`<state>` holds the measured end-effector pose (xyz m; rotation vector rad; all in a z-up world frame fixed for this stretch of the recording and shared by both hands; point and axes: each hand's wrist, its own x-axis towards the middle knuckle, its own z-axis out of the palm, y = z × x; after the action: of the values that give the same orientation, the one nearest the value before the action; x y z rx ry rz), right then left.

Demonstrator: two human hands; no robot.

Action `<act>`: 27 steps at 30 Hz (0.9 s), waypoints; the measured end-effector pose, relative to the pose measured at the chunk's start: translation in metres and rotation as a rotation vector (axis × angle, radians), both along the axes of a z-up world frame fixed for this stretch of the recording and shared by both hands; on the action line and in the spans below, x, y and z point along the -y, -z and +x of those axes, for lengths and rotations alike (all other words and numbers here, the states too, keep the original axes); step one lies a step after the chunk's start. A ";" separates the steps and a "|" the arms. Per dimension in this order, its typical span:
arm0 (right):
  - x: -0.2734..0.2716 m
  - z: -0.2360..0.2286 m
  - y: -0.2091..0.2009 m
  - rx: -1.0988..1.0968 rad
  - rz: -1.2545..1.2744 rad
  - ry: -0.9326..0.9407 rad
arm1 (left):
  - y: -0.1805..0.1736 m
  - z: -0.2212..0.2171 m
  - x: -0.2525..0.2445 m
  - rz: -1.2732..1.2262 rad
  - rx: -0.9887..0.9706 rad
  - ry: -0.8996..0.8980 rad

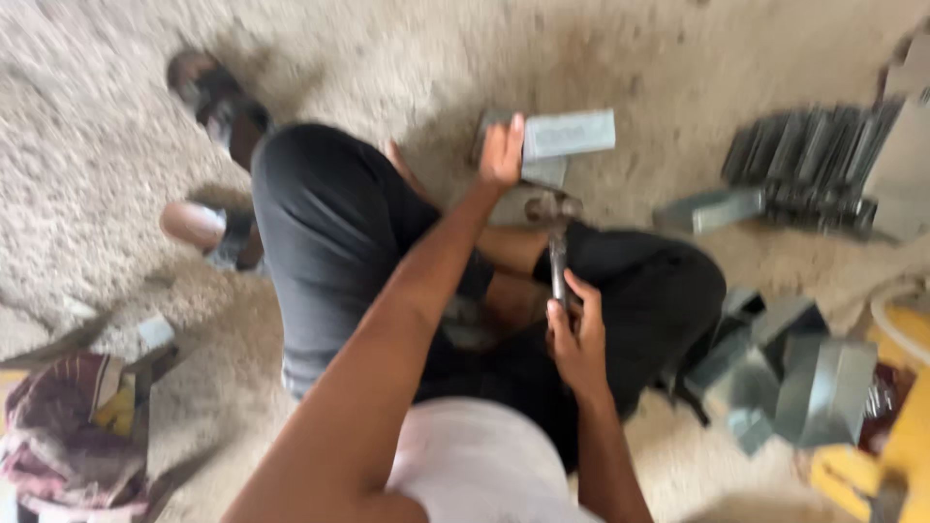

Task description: The person sits on the floor and uses a hammer to strike a small metal box placed on a metal block. They repeatedly hit the box, repositioning it with their left hand between strikes to work on different sides.

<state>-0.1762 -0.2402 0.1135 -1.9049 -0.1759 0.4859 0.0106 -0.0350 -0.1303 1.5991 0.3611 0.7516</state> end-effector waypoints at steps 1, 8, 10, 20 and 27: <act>0.009 -0.016 -0.004 -0.095 0.009 0.057 | -0.001 -0.006 0.008 0.022 0.024 -0.041; 0.010 -0.014 -0.007 -0.222 0.086 0.305 | -0.070 -0.007 -0.029 0.737 -0.377 0.126; 0.018 -0.003 -0.015 -0.180 0.112 0.339 | -0.092 -0.006 -0.022 0.944 -0.422 0.102; -0.014 0.092 0.080 0.439 -0.116 0.044 | -0.091 -0.016 -0.055 0.847 -0.532 0.321; -0.010 0.082 0.117 -0.087 -0.195 0.203 | -0.086 0.000 -0.090 1.231 -0.809 0.384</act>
<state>-0.0942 -0.2304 -0.0038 -2.0600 0.1253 0.4607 0.0108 0.0551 -0.0443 3.0164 0.1145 -0.1161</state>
